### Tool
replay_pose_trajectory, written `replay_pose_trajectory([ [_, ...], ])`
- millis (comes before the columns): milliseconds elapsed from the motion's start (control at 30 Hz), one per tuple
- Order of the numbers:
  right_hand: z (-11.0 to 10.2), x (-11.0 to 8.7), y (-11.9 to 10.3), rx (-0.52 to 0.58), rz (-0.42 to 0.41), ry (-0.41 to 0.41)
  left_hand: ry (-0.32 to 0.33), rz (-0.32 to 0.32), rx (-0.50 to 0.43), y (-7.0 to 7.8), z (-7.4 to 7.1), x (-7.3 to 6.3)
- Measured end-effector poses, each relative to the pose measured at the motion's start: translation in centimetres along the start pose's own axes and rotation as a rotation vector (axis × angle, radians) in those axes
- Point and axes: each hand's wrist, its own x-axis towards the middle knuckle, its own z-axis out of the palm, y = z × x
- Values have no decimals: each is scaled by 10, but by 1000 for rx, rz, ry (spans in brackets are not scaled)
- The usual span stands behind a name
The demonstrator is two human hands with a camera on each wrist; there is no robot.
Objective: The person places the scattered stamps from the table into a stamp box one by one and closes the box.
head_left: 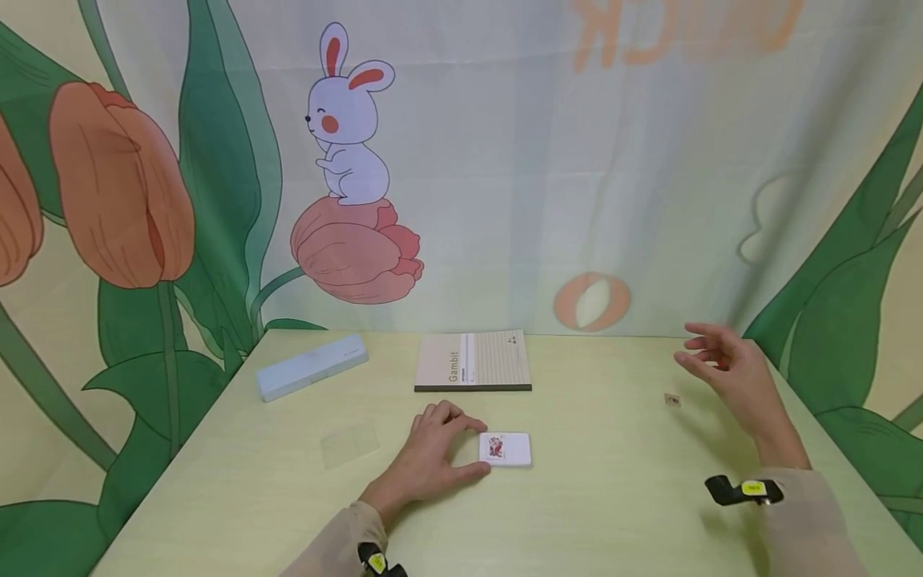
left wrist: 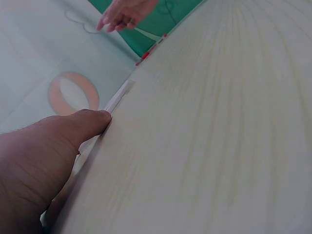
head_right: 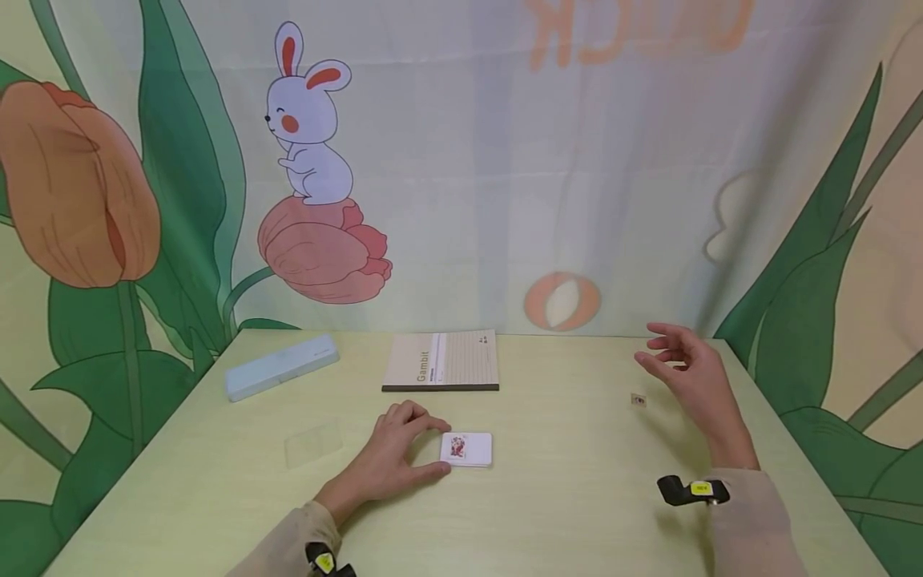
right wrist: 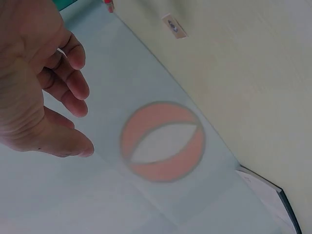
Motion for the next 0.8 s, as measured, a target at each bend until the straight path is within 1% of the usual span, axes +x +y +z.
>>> replay_pose_trajectory([
  [200,2,-4,25,24,61,-39,-4,-2,-6,1,-1,0],
  [433,6,-8,52,-28,105,-76,1,0,-11,2,-1,-1],
  [600,8,-10,59,-24,113,-119,-2,-4,-16,2,-1,0],
  [800,13,-13,64,-103,128,-161,-10,-7,-9,1,-1,0],
])
